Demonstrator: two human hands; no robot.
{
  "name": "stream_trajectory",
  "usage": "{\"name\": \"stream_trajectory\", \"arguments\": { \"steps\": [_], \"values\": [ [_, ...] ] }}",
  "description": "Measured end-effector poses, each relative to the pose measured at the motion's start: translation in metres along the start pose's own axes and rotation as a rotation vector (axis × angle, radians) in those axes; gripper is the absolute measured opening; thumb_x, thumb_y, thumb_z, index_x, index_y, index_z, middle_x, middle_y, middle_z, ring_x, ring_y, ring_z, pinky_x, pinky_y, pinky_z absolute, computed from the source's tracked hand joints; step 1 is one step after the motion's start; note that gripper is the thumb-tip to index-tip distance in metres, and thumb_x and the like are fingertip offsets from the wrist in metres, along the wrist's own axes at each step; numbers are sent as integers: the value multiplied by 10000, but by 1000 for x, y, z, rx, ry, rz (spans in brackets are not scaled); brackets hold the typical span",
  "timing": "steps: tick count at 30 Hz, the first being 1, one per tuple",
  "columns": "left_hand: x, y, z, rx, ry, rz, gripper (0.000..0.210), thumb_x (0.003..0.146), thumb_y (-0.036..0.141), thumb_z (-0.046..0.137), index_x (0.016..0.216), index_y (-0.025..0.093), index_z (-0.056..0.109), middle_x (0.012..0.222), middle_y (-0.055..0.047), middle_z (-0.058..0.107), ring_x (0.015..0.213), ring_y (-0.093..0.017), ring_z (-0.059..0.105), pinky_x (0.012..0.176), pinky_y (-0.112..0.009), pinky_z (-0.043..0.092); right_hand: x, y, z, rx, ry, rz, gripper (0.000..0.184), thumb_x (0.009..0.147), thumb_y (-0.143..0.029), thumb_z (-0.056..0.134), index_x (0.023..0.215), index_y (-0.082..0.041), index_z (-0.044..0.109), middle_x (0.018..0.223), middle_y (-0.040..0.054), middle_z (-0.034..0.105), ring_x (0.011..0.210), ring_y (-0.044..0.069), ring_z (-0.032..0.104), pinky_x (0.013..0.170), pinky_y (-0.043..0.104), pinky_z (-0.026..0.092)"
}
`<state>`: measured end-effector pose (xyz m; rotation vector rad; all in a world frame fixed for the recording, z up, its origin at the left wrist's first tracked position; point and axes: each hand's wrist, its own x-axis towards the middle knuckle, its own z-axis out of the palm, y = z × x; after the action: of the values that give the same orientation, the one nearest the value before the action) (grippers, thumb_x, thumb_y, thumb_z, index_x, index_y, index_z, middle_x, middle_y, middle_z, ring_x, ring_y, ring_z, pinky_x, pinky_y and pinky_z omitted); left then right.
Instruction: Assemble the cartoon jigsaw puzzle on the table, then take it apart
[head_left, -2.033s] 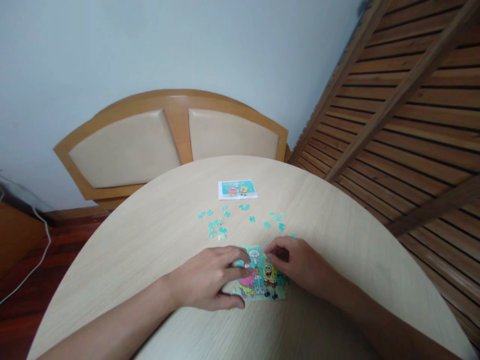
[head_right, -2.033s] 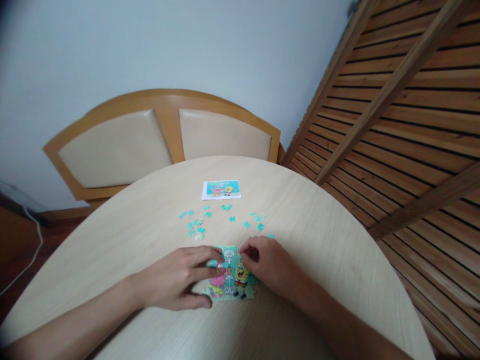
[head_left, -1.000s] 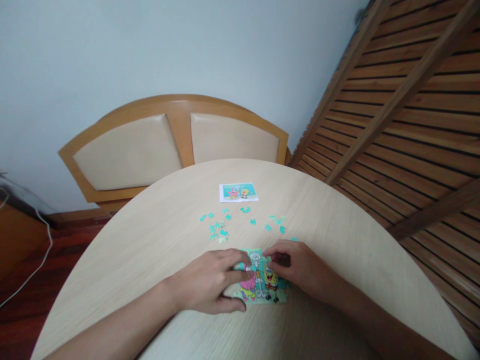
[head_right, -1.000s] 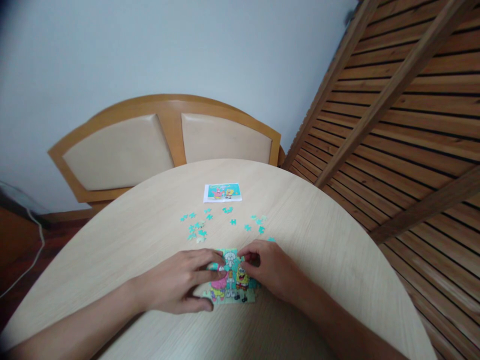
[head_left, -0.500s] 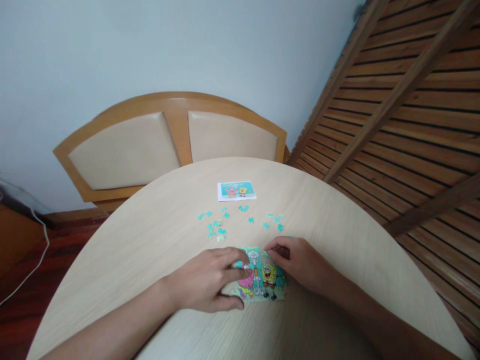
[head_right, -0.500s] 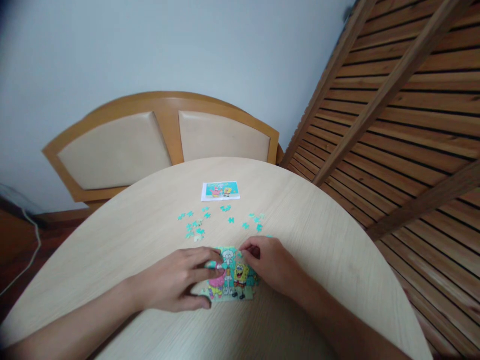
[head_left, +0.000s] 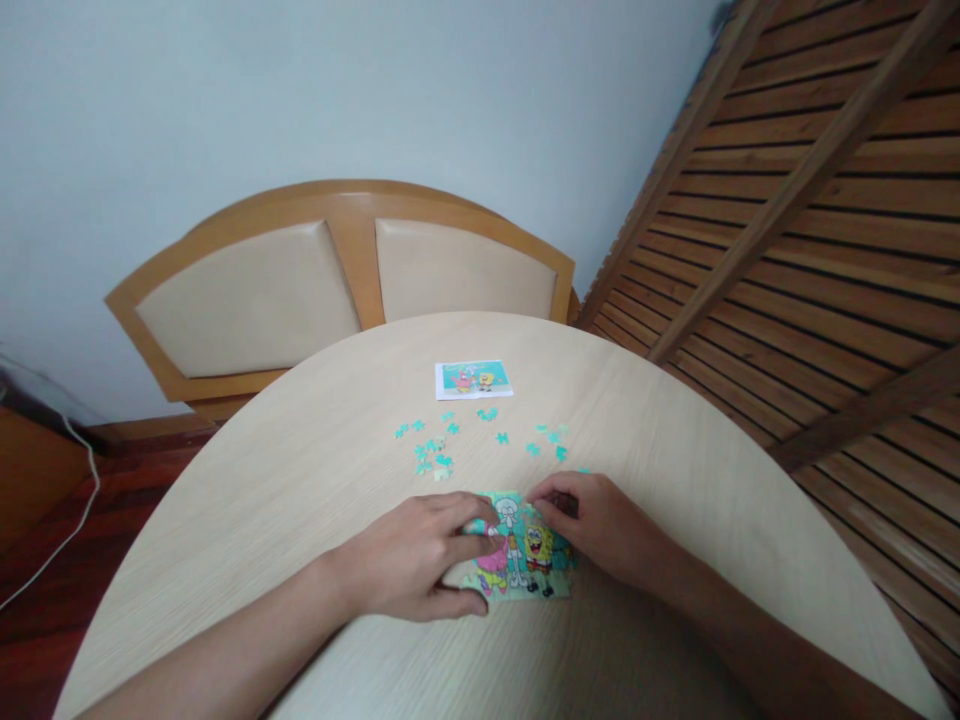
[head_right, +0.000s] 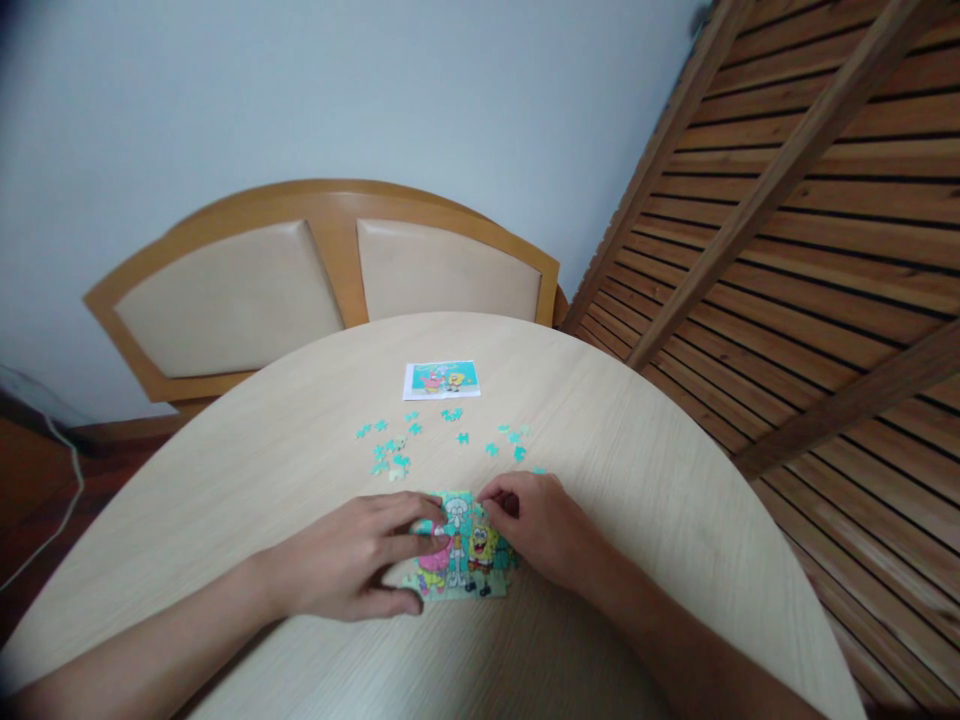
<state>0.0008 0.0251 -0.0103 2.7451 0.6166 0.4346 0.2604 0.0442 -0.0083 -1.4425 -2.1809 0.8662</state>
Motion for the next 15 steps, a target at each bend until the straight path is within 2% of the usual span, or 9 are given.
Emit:
{"name": "stream_trajectory", "arguments": {
  "steps": [7, 15],
  "values": [
    [-1, -2, 3, 2, -12, -10, 490, 917, 546, 623, 1245, 182, 621, 1221, -141, 608, 1132, -294, 613, 980, -445, 537, 0, 3, 1, -3, 30, 8, 223, 873, -264, 562, 872, -189, 772, 809, 45, 765, 709, 178, 665, 645, 273, 477],
    [-1, -1, 2, -2, 5, 4, 479, 934, 545, 599, 1252, 188, 619, 1219, -145, 612, 1130, -293, 615, 978, -448, 539, 0, -1, -1, 1, -3, -4, 235, 877, -272, 548, 842, -190, 766, 778, 34, 760, 682, 170, 659, 629, 270, 465]
  ]
}}
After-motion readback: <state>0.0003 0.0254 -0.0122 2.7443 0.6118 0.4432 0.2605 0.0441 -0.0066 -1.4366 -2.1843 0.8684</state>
